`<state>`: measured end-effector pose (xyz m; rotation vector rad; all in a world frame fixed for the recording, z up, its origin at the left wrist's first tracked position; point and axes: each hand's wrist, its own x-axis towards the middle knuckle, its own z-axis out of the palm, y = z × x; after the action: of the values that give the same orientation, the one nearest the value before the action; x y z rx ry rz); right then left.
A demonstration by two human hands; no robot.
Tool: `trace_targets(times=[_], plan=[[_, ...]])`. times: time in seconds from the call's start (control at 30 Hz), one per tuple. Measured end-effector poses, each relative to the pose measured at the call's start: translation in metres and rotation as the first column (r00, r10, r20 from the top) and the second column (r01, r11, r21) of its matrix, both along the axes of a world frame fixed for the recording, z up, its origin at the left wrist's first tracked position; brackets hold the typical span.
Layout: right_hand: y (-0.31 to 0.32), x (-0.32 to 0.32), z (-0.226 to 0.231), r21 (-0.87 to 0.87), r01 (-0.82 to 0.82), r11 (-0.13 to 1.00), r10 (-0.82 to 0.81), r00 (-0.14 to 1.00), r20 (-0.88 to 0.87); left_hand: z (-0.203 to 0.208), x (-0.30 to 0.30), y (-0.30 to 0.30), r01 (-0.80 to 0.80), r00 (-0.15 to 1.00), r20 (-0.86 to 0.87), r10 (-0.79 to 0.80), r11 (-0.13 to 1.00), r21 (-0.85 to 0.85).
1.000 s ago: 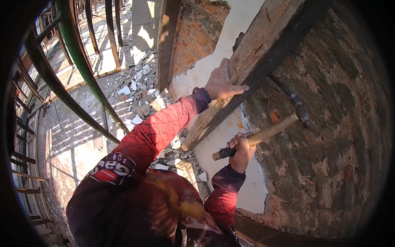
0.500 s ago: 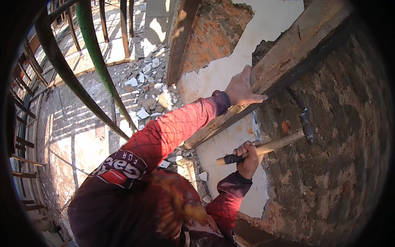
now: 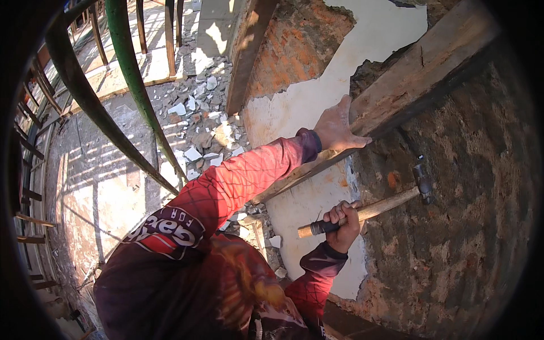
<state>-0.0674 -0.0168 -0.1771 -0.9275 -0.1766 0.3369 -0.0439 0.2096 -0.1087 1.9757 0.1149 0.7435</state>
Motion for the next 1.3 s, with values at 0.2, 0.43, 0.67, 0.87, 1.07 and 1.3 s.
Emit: trace_targets(times=[0.2, 0.43, 0.67, 0.87, 1.07, 1.3], plan=[[-0.121, -0.063, 0.14, 0.263, 0.501, 0.824, -0.547, 0.586, 0.598, -0.004, -0.004, 0.009, -0.091, 0.996, 0.0, 0.091, 0.995, -0.035], [-0.043, 0.0, 0.048, 0.35, 0.476, 0.807, -0.587, 0.709, 0.39, 0.003, -0.003, 0.008, -0.024, 1.0, 0.003, 0.024, 0.999, 0.026], [-0.031, -0.055, 0.03, -0.411, 0.324, 0.852, -0.135, 0.895, 0.425, -0.001, 0.001, 0.01, -0.091, 0.996, 0.023, 0.091, 0.996, 0.007], [-0.042, -0.065, 0.073, -0.502, 0.484, 0.717, -0.031, 0.741, 0.671, -0.003, 0.001, 0.01, -0.083, 0.995, 0.054, 0.084, 0.996, -0.023], [-0.066, -0.027, 0.067, -0.065, 0.706, 0.705, -0.076, 0.166, 0.983, -0.001, -0.005, 0.009, -0.043, 0.999, -0.004, 0.043, 0.999, -0.018], [-0.064, 0.014, 0.059, -0.327, 0.913, -0.244, 0.234, 0.383, 0.894, -0.001, -0.003, 0.011, -0.045, 0.999, -0.008, 0.045, 0.999, -0.03]])
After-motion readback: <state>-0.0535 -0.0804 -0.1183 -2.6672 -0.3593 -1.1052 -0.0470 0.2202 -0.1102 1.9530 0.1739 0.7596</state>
